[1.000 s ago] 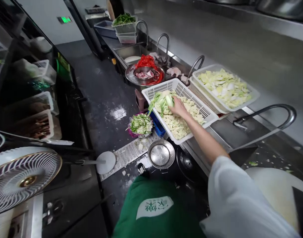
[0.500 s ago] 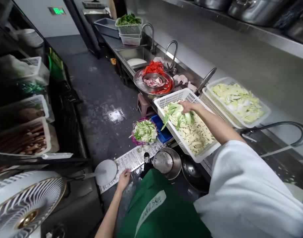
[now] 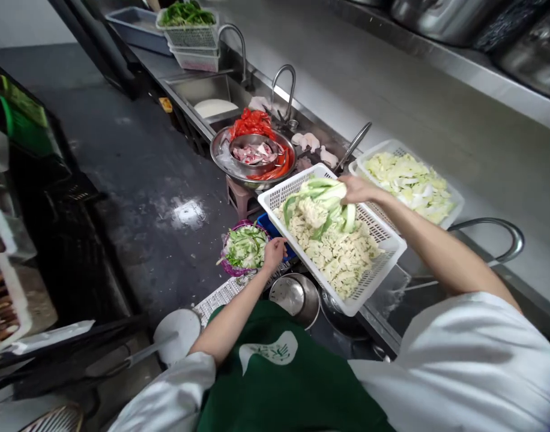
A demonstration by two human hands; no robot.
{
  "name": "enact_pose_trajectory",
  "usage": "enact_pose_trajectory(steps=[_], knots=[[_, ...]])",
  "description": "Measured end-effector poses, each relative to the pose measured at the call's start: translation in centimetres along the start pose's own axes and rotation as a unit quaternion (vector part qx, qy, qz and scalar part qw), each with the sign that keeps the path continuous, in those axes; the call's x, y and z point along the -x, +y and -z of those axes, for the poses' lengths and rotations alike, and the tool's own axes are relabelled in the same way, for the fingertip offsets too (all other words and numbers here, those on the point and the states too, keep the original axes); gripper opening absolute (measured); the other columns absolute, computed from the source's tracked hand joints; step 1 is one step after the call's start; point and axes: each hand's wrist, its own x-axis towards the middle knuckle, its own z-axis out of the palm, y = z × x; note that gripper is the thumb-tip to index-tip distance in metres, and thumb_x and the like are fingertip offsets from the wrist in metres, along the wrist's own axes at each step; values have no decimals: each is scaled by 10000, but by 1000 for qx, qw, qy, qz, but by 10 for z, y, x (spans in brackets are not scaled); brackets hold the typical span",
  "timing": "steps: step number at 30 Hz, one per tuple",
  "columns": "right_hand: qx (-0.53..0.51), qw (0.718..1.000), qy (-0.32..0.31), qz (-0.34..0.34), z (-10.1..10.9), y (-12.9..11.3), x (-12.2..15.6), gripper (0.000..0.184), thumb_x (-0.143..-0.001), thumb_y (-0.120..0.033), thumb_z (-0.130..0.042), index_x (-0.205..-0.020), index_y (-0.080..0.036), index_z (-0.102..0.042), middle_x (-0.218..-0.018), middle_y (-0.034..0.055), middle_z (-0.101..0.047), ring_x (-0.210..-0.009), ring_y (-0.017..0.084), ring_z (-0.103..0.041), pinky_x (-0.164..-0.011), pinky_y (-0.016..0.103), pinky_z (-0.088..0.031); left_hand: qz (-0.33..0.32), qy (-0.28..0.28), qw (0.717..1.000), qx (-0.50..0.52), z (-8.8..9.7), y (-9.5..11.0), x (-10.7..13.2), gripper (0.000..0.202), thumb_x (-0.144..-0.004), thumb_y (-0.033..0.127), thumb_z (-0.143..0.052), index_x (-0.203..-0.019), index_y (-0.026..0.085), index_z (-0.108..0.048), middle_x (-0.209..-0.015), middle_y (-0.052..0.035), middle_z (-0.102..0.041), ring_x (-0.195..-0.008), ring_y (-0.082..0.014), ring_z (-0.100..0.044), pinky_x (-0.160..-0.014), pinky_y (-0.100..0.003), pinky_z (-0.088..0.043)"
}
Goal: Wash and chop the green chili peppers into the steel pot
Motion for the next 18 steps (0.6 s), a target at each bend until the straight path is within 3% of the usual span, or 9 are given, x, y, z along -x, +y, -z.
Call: enact_pose_trajectory(steps=[4,9,14,18], knots=[[-38,997,21,-59,69,0,25,459,-742,-69,-714,-1193,-42,-635,-946,60,-698,-756,119,-605,-682,240,-519,-29,-21,999,26,22,25,-11,231,-864,367,-614,-883,139,-648,-602,19,-608,-493,-94,-554,-518,-213,-443],[-52,987,75,-129,121,-12,53,569,-743,12,-688,-1305,17,-604,-1010,106,-724,-743,81,-604,-677,221,-468,-22,-43,998,26,36,53,-25,181,-813,306,-656,-863,133,-675,-640,-1,-640,-539,-92,-559,-532,-208,-443],[-175,962,76,-193,158,-13,62,586,-773,121,-566,-1353,43,-552,-1106,208,-727,-668,67,-634,-674,257,-478,13,-46,998,48,40,44,-23,140,-762,259,-668,-831,138,-682,-615,1,-632,-535,-91,-560,-511,-195,-423],[-243,935,81,-244,177,-27,62,428,-818,116,-480,-1209,37,-636,-1131,258,-716,-632,80,-659,-672,279,-495,31,-35,996,70,42,30,-17,130,-736,246,-652,-815,149,-685,-626,3,-643,-531,-92,-567,-513,-196,-435]])
